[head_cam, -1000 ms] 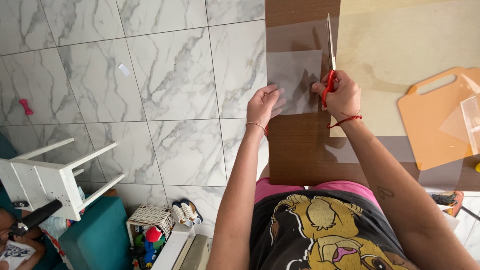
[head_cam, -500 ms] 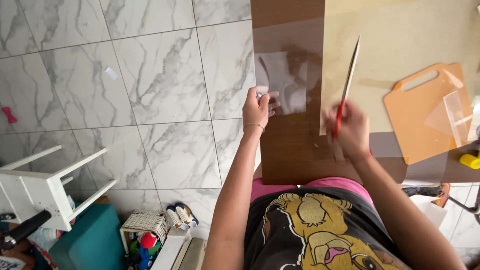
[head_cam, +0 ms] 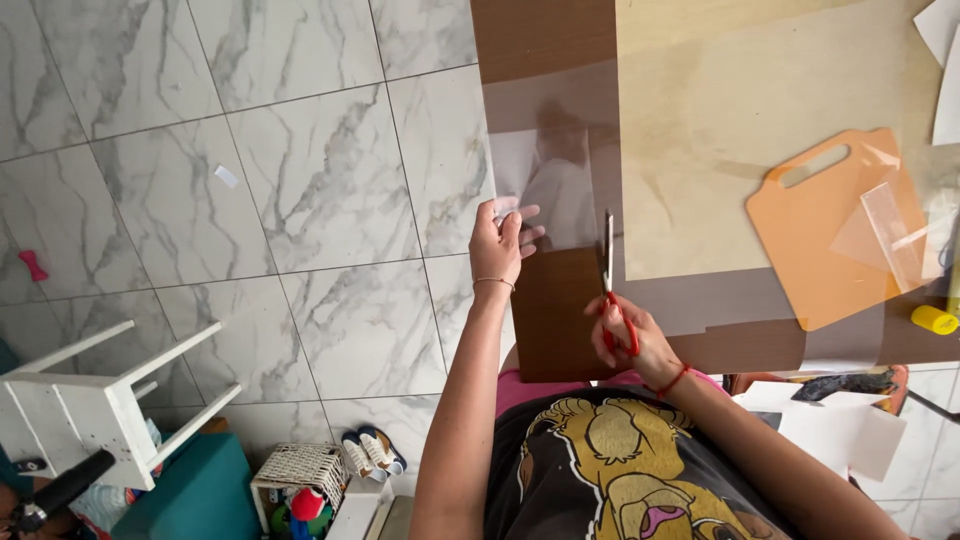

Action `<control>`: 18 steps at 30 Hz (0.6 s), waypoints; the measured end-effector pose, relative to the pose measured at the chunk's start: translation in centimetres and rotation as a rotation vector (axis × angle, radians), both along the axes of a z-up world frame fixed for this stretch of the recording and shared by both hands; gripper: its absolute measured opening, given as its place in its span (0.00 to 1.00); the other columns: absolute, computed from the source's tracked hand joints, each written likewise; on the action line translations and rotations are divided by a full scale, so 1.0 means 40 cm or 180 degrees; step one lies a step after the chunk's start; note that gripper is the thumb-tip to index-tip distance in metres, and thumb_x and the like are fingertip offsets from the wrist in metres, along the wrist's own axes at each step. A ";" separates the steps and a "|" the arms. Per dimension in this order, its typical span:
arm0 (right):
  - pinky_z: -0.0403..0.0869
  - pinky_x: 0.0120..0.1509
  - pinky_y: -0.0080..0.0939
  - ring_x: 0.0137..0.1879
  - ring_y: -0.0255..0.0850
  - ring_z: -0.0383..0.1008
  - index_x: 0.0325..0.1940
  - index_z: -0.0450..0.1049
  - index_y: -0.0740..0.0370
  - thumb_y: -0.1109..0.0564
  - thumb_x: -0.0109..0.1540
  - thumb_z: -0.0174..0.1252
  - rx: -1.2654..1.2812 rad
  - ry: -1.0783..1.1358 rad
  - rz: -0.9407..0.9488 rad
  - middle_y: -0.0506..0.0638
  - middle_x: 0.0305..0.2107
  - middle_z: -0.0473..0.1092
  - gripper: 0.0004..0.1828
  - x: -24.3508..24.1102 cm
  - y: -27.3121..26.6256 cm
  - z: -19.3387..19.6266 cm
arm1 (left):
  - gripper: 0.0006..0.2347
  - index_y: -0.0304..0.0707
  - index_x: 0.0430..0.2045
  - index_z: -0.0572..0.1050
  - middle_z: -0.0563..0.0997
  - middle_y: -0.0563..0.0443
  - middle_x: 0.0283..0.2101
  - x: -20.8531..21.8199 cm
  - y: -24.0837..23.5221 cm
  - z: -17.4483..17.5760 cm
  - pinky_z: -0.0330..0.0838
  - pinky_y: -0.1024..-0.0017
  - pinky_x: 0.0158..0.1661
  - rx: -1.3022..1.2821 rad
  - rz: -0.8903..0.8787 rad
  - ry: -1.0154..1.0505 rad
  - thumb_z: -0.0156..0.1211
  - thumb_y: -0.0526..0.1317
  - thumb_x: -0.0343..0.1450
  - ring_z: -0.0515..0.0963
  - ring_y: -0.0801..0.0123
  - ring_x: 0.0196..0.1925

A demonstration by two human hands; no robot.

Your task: Cutting a transparent plastic sheet into smaller pieces using scissors

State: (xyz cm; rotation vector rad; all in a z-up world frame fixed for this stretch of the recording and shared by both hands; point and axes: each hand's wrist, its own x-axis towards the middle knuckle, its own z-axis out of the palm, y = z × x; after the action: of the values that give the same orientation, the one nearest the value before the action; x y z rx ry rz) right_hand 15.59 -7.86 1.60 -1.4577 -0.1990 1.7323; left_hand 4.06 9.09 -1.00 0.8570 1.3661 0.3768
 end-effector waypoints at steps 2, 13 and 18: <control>0.54 0.15 0.29 0.09 0.39 0.59 0.41 0.63 0.68 0.48 0.59 0.43 0.0049 -0.0133 -0.0115 0.58 0.08 0.63 0.19 0.001 0.000 -0.034 | 0.09 0.40 0.41 0.57 0.77 0.48 0.38 -0.007 -0.002 0.002 0.74 0.78 0.26 0.0020 -0.0005 -0.0084 0.38 0.35 0.68 0.79 0.67 0.31; 0.53 0.12 0.26 0.07 0.38 0.57 0.37 0.65 0.68 0.52 0.57 0.50 0.0023 -0.0234 -0.0235 0.55 0.05 0.59 0.14 -0.004 0.005 -0.064 | 0.08 0.40 0.41 0.56 0.76 0.46 0.40 -0.024 -0.010 -0.021 0.73 0.76 0.28 -0.0009 -0.0008 -0.0343 0.39 0.36 0.69 0.78 0.64 0.34; 0.51 0.08 0.25 0.05 0.36 0.51 0.33 0.65 0.69 0.58 0.54 0.54 -0.0042 -0.0276 -0.0439 0.54 0.03 0.55 0.10 -0.019 0.014 -0.036 | 0.08 0.39 0.40 0.56 0.76 0.46 0.40 -0.025 -0.011 -0.021 0.73 0.76 0.28 0.0003 -0.0012 -0.0377 0.40 0.36 0.69 0.78 0.63 0.34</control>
State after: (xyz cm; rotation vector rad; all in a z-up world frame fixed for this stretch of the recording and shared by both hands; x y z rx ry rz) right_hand 14.85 -7.31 0.17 -1.5214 -0.1300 1.5641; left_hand 3.08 8.65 -1.83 0.8253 1.2548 0.4189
